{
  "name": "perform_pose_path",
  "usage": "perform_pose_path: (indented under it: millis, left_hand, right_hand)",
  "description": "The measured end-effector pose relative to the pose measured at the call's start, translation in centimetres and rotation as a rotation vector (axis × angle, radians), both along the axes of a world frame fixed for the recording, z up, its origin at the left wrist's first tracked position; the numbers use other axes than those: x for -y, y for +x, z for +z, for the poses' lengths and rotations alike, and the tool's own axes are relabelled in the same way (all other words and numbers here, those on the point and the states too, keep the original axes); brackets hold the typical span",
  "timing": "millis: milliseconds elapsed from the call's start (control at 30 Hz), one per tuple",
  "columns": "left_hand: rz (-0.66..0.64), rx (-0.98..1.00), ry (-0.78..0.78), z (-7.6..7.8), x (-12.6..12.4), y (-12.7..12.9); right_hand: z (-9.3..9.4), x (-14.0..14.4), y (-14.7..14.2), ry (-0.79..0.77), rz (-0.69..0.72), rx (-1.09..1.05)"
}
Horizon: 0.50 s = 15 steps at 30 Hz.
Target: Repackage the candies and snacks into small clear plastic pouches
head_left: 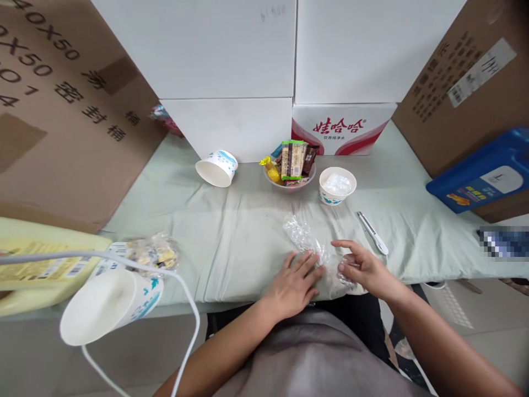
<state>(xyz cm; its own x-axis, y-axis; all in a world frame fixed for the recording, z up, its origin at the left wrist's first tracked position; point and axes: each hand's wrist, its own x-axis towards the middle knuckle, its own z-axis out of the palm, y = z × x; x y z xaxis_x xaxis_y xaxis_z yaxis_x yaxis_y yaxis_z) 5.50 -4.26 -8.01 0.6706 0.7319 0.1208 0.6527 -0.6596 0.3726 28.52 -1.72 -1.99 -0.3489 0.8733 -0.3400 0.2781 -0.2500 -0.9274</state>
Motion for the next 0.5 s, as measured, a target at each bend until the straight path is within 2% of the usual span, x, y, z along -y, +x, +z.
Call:
perform_pose_path:
  millis: [67,200,300,400,500]
  left_hand:
    - [-0.039,0.053,-0.034,0.2,-0.2,-0.5]
    - [0.017,0.235,-0.141,0.5,-0.6,-0.7]
    - [0.07,0.352,-0.199,0.3,-0.7,-0.6]
    - [0.118,0.438,-0.181,0.0,-0.7,-0.6]
    - [0.153,0.439,-0.173,-0.2,-0.8,-0.7]
  right_hand:
    - [0.7,-0.8,-0.7,-0.028,0.06,-0.087]
    - [1.1,-3.5,-2.8,-0.039,0.055,-0.221]
    - [0.5,-5.7,-4.7,-0.072,0.027,-0.225]
    - [-0.3,-7.3,-6.5,-0.103,0.003,-0.178]
    - [-1.3,-8.2,-7.8,-0.171,-0.019,-0.178]
